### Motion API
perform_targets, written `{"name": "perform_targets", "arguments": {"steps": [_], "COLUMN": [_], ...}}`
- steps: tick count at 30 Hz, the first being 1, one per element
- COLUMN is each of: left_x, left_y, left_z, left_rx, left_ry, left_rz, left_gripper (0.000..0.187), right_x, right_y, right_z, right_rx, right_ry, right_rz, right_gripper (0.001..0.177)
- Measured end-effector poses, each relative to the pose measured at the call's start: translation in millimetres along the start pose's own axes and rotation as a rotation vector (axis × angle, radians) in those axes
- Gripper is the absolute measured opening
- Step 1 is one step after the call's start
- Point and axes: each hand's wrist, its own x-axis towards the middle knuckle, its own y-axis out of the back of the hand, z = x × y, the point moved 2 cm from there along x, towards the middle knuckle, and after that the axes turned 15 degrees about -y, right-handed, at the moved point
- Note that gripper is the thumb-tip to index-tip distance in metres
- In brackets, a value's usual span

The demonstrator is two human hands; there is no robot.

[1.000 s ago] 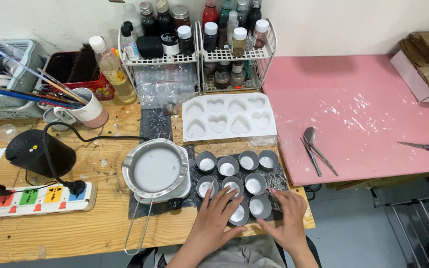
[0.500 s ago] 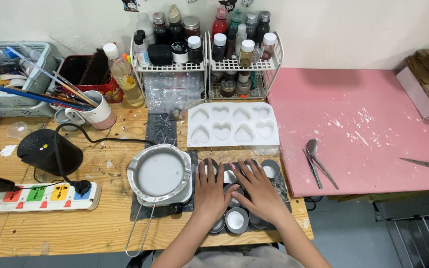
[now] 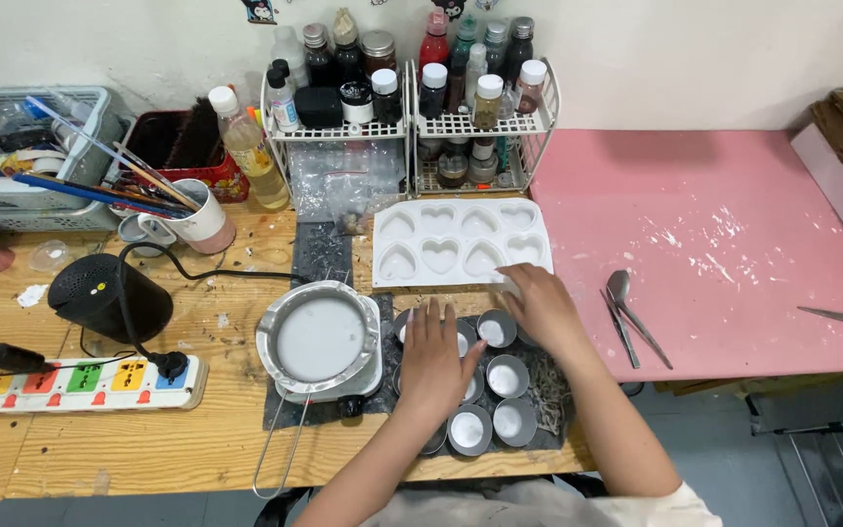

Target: Cleaning and preparing silicone candle molds using tweezers and organizing small metal tins.

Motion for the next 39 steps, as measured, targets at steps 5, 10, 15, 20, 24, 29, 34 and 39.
{"name": "perform_targets", "arguments": {"steps": [5,10,15,20,24,29,34,39], "left_x": [55.5,86.7,81.8,72.2,71.6,73.8,81.5,82.9], "left_y": [-56.0,-91.1,-79.5,-75.6,-67.3,-51.9,-54.8,-86.9], "left_z": [-42.8,-84.3,-78.6,-79.2,-75.6,-64.2,-70.8,-84.4], "left_rx": [0.19,0.308,0.264,0.276,0.28,0.247,0.217,0.161], "left_ry": [0.124,0.272,0.349,0.363,0.379,0.396,0.372,0.378], "left_rz": [-0.201,-0.385,-0.335,-0.38,-0.427,-0.422,-0.323,-0.526], "left_gripper": [0.056,0.044,0.038,0.034,0.034,0.042,0.069,0.066], "right_x": [43.8,53.6,46.7,43.4,44.2,42.2,48.9,66.0], "right_y": [-13.8,-11.1,-5.3,-9.7,-9.0,-2.5,3.5,-15.8], "right_z": [38.5,53.4,62.0,78.1,81.3,73.3,49.8,29.5], "right_rx": [-0.177,-0.217,-0.196,-0.17,-0.151,-0.161,-0.164,-0.044], "right_ry": [-0.084,0.005,-0.035,-0.072,-0.055,-0.093,-0.159,0.119], "right_rz": [-0.09,-0.09,-0.18,-0.281,-0.345,-0.374,-0.319,-0.134], "right_gripper": [0.033,0.036,0.033,0.029,0.025,0.02,0.023,0.043]}}
